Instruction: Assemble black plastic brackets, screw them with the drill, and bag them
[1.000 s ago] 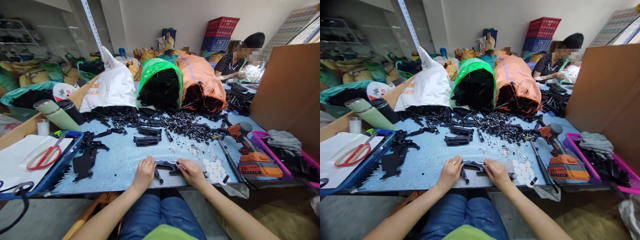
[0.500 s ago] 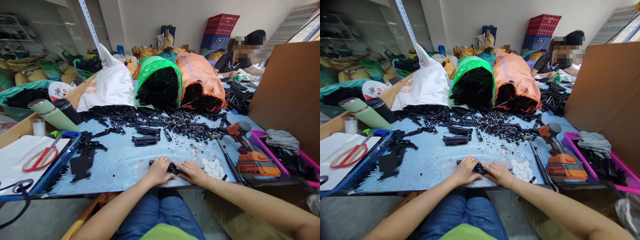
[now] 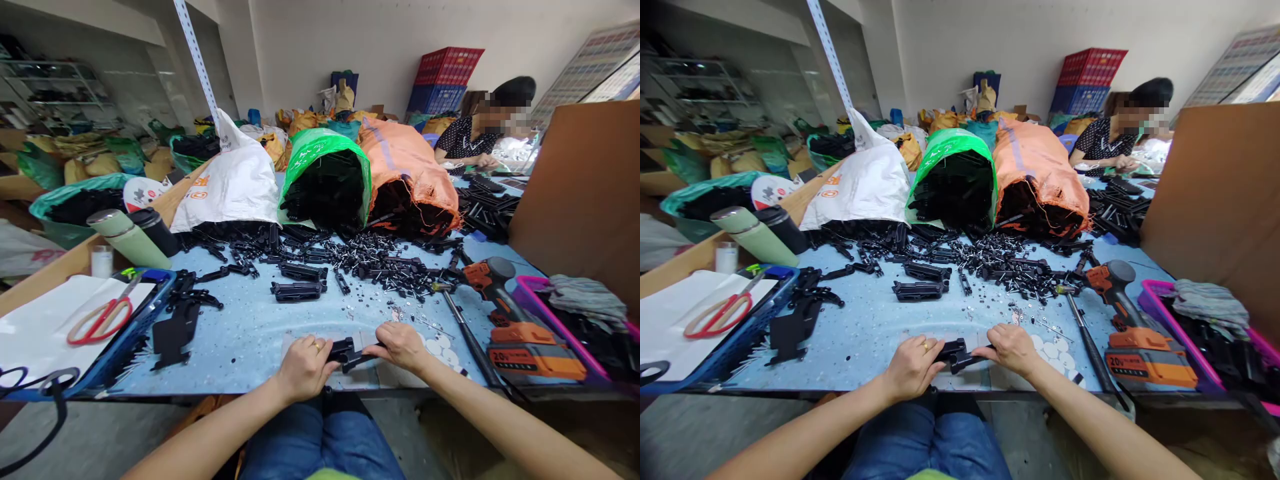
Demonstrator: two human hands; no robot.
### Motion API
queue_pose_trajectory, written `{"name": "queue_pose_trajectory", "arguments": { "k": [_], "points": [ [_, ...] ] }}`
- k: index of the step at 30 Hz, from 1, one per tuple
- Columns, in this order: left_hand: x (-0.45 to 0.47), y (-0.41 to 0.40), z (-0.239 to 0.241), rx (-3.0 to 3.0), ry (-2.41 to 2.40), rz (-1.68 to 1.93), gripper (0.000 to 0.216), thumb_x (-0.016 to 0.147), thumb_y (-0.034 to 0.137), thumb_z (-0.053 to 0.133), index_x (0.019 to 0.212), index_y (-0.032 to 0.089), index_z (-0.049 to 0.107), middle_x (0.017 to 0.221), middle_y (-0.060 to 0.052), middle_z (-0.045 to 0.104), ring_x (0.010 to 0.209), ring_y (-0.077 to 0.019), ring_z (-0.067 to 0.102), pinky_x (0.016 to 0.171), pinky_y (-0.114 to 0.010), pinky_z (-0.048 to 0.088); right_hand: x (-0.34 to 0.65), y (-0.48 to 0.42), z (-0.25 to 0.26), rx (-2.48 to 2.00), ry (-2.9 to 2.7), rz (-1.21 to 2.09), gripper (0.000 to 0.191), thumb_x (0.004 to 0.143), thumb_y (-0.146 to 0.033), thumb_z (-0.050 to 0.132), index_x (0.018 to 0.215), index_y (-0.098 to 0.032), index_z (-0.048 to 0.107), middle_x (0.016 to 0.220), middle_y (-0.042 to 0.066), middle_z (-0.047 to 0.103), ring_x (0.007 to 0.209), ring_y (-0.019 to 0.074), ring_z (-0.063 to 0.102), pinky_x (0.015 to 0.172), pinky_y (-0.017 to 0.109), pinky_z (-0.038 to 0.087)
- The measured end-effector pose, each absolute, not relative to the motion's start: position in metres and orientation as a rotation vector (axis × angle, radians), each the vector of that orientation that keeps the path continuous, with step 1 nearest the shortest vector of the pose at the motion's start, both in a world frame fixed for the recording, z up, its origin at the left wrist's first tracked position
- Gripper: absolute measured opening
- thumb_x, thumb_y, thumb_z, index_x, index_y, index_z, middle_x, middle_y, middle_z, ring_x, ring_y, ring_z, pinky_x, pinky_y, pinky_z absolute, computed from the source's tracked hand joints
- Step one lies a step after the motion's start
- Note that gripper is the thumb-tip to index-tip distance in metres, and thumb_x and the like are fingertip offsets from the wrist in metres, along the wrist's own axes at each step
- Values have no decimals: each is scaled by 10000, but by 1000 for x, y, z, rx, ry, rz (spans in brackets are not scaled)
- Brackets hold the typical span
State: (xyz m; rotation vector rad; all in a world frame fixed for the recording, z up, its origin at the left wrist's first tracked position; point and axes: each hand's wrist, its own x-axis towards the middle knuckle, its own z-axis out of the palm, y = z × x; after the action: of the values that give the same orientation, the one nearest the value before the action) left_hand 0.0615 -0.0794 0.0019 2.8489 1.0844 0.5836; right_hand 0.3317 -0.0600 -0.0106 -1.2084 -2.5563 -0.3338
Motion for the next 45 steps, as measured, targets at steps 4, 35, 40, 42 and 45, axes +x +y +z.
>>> {"name": "queue_pose_trajectory", "arguments": {
  "k": [4,35,40,42,45],
  "points": [
    [52,-98,19,2684,1105,733,366,896,355,352,1076,113,559,880,-116,631,732,-217,549,621,-329,441,323,-59,0,-1188,-2536,-181,533,893,-554,344,587,-156,523,545,20,536,506,106,462,511,257,207],
    [43,33,-30,2570,1871,559,432,861,495,403,1022,142,594,872,-120,561,815,-254,487,685,-373,384,251,272,-1,-1742,-2281,-346,271,896,-157,320,1006,-72,554,1089,209,510,1033,283,372,826,417,269],
    [-4,83,-13,2365,2226,626,292,916,252,304,1053,154,543,1046,-148,541,975,-280,467,793,-406,359,257,285,-2,-1794,-2268,-384,231,869,-142,366,915,-55,575,952,211,578,970,279,446,804,409,285],
    [-43,103,-6,2156,2456,494,332,889,132,272,1122,132,509,1133,-185,510,1063,-311,429,809,-432,346,267,277,4,-1818,-2236,-413,224,854,-203,423,929,-53,572,931,209,588,950,280,470,783,387,311],
    [-94,124,-2,2086,2472,345,311,854,77,296,1040,106,544,1228,-217,463,1191,-347,329,860,-478,309,291,242,11,-1812,-2027,-269,288,830,-344,482,923,-89,580,870,156,617,856,247,529,732,346,368]
  ]
}}
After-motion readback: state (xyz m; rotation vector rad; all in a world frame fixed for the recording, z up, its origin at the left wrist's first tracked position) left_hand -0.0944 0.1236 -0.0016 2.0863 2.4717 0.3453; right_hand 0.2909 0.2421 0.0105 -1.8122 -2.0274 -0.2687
